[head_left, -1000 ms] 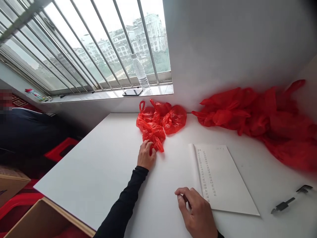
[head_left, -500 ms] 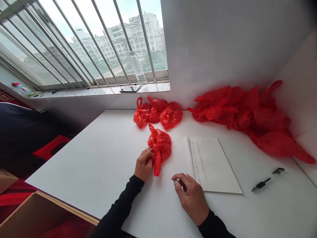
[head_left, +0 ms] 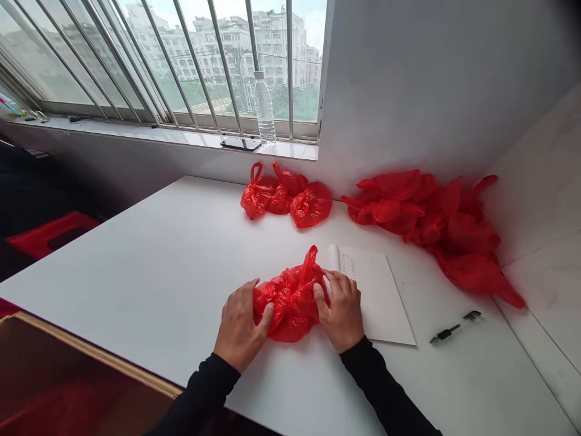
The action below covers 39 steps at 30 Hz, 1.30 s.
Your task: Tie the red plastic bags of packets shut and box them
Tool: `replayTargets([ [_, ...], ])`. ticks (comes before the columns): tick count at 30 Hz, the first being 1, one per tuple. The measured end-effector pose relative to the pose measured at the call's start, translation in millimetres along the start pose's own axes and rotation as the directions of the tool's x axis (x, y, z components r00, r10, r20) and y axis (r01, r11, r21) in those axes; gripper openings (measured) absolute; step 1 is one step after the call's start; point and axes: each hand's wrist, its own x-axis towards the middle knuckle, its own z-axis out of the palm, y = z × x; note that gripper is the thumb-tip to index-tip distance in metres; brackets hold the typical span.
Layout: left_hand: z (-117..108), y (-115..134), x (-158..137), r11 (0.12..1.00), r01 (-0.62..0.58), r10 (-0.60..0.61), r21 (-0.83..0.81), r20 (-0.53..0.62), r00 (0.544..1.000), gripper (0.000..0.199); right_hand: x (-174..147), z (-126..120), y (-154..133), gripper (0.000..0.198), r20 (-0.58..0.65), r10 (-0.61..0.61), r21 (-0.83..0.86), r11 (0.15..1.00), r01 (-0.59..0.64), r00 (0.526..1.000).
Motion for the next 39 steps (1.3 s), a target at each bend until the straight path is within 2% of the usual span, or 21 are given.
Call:
replayTargets([
  [3,1.7,-1.2,1.2,0.999,0.029,-0.032,0.034,0.094,0.995,0.050,-2.5,7.3,6.0,0.042,0.026,-0.024,-0.122,0.992,0.027,0.999],
  [7,-6.0,9.1,-0.4,0.999,0.034,-0.032,-0.004,0.246,0.969,0.038,-8.3,8.8,8.4,0.046,0.057,-0.052,-0.144,0.988,0.060,0.997],
  [10,-12.1,15.6,2.9,0.999,0.053,-0.047,-0.013,0.303,0.952,0.035,-8.7,7.5,7.9,0.045,0.072,-0.046,-0.095,0.994,0.053,0.996],
  [15,-13.9,13.7,11.2,0.997,0.076,-0.083,0.032,0.391,0.917,0.053,-10.0,3.2,4.5,0.042,0.018,-0.033,0.085,0.996,0.032,0.999],
  [18,-13.5,13.3,12.8,0.995,0.100,-0.093,0.008,0.446,0.890,0.038,-12.0,-2.7,-0.2,0.042,0.011,-0.009,0.203,0.979,0.007,1.000],
  [22,-16.4,18.2,12.2,0.990,0.128,-0.091,-0.056,0.437,0.895,0.019,-13.4,-9.4,-5.2,0.034,0.031,0.059,0.345,0.936,-0.066,0.998],
  [25,-19.7,22.2,11.3,0.983,0.139,-0.077,-0.120,0.419,0.905,0.016,-14.0,-10.7,-6.0,0.026,0.080,0.156,0.497,0.850,-0.175,0.984],
  [28,-21.4,23.6,11.0,0.969,0.162,-0.071,-0.186,0.417,0.906,0.023,-14.0,-10.7,-6.0,0.022,0.118,0.216,0.578,0.779,-0.244,0.969],
  [36,-24.9,14.2,15.0,0.958,0.206,-0.127,-0.200,0.348,0.929,0.040,-15.2,-10.2,-3.3,0.021,0.117,0.290,0.597,0.744,-0.300,0.950],
  [37,-26.2,14.5,14.3,0.959,0.209,-0.138,-0.191,0.329,0.934,0.042,-15.4,-10.0,-3.0,0.021,0.118,0.293,0.601,0.739,-0.303,0.949],
  [39,-27.9,18.5,10.5,0.973,0.168,-0.132,-0.155,0.220,0.966,0.046,-15.4,-9.7,-2.8,0.021,0.125,0.298,0.616,0.725,-0.309,0.946],
])
